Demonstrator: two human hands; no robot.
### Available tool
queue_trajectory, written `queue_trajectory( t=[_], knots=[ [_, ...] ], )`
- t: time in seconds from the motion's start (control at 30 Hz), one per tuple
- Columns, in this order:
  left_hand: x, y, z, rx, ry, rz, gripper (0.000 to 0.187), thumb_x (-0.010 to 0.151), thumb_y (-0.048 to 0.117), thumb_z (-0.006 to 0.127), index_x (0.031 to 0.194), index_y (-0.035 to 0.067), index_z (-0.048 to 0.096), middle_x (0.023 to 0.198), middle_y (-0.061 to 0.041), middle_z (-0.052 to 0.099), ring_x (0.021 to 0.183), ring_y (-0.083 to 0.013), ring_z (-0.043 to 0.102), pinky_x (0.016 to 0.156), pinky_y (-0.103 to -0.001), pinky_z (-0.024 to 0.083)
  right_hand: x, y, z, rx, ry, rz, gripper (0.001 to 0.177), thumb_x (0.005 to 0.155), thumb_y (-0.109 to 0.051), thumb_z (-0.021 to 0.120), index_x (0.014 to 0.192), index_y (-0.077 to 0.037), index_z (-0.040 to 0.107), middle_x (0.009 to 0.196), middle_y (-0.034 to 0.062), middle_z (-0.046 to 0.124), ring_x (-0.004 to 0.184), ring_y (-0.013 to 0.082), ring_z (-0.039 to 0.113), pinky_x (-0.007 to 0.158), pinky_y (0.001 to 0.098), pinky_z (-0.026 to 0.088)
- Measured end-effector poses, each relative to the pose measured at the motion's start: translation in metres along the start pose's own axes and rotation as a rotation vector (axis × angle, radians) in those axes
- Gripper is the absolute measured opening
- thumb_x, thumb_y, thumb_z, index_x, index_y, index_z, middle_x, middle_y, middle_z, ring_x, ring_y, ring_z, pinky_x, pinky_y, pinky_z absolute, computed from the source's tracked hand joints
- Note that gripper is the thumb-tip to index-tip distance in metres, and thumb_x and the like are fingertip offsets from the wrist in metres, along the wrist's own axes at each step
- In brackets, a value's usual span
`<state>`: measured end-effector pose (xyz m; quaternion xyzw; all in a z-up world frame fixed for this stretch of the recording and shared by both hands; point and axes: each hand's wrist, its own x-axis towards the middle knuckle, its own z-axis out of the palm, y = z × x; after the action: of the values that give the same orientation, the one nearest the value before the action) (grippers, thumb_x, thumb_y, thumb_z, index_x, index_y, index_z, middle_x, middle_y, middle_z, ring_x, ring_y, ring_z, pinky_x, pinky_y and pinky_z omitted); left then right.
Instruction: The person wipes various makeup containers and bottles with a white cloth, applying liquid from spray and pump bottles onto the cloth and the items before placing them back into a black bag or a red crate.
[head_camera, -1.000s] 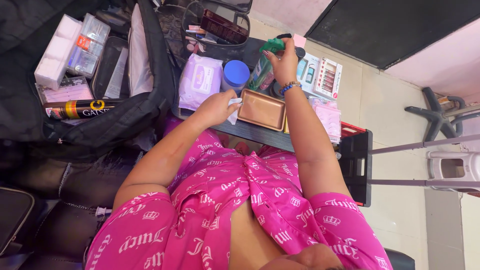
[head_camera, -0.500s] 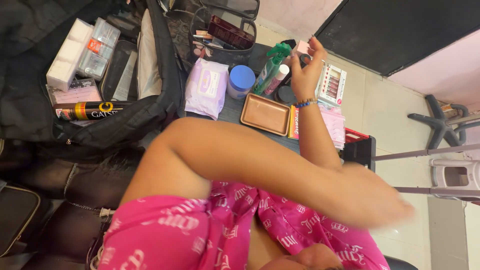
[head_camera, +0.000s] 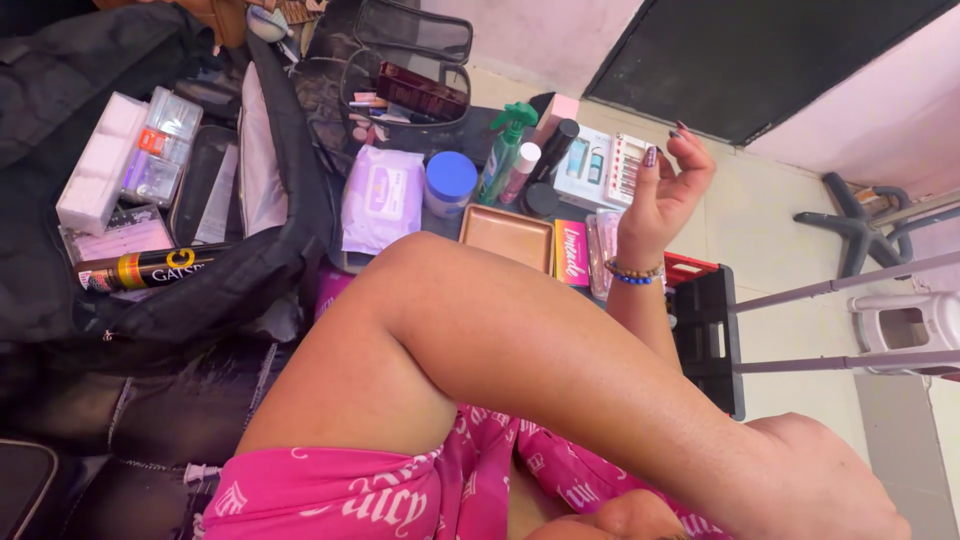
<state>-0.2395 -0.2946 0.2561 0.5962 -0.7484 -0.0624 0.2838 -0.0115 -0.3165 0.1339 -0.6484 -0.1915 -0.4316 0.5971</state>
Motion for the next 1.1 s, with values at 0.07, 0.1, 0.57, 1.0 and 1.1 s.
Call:
queue_trajectory(
  t=[0.07,0.1,0.57,1.0,1.1],
  knots=[
    [-0.001,0.003,-0.004,0.047,-0.052,-0.036,0.026,0.083,0.028,0.062,0.099,0.013,0.077,0.093,-0.007,0.079,0.088,-0.0303,0.079,0.059,-0.056,0.063,-0.001,-0.007,-0.004,-0.002,0.003,-0.001,0.028,0.11,0.002,0.061,0.135,-0.005,0.051,0.152,0.0125,0.044,0.138,0.019,0.048,0.114,0.0352,0.047],
    [-0.002,0.006,-0.007,0.07,-0.078,-0.053,0.026,0.083,0.028,0.063,0.099,0.013,0.077,0.094,-0.007,0.079,0.089,-0.0302,0.079,0.06,-0.056,0.063,-0.003,-0.011,-0.005,-0.006,0.003,0.0,0.028,0.11,0.003,0.061,0.135,-0.005,0.051,0.151,0.0124,0.044,0.138,0.0192,0.048,0.115,0.0355,0.047],
    [-0.068,-0.201,-0.067,-0.11,0.226,-0.591,0.035,0.104,0.037,0.044,0.098,0.012,0.068,0.089,-0.015,0.08,0.087,-0.0331,0.076,0.081,-0.049,0.057,-0.081,-0.08,-0.002,-0.235,-1.121,-0.197,0.035,0.088,-0.014,0.083,0.121,-0.016,0.071,0.125,0.0039,0.066,0.125,0.0264,0.061,0.112,0.041,0.045],
    [-0.216,-0.221,0.043,-0.116,-0.004,-0.884,0.031,0.097,0.031,0.063,0.113,0.005,0.065,0.104,-0.02,0.071,0.1,-0.0395,0.068,0.086,-0.052,0.053,-0.1,-0.1,0.087,-0.265,-1.321,-0.261,0.082,0.096,-0.054,0.055,0.154,0.001,0.039,0.153,0.0229,0.048,0.134,0.0412,0.053,0.112,0.0487,0.043],
    [-0.23,-0.224,0.049,-0.18,-0.024,-0.87,0.03,0.097,0.03,0.064,0.114,0.005,0.065,0.106,-0.019,0.07,0.103,-0.0386,0.067,0.088,-0.05,0.053,-0.09,-0.096,0.1,-0.21,-1.509,0.057,0.068,0.102,-0.047,0.049,0.156,-0.006,0.041,0.139,0.0189,0.059,0.119,0.0394,0.062,0.1,0.0469,0.049]
  ],
)
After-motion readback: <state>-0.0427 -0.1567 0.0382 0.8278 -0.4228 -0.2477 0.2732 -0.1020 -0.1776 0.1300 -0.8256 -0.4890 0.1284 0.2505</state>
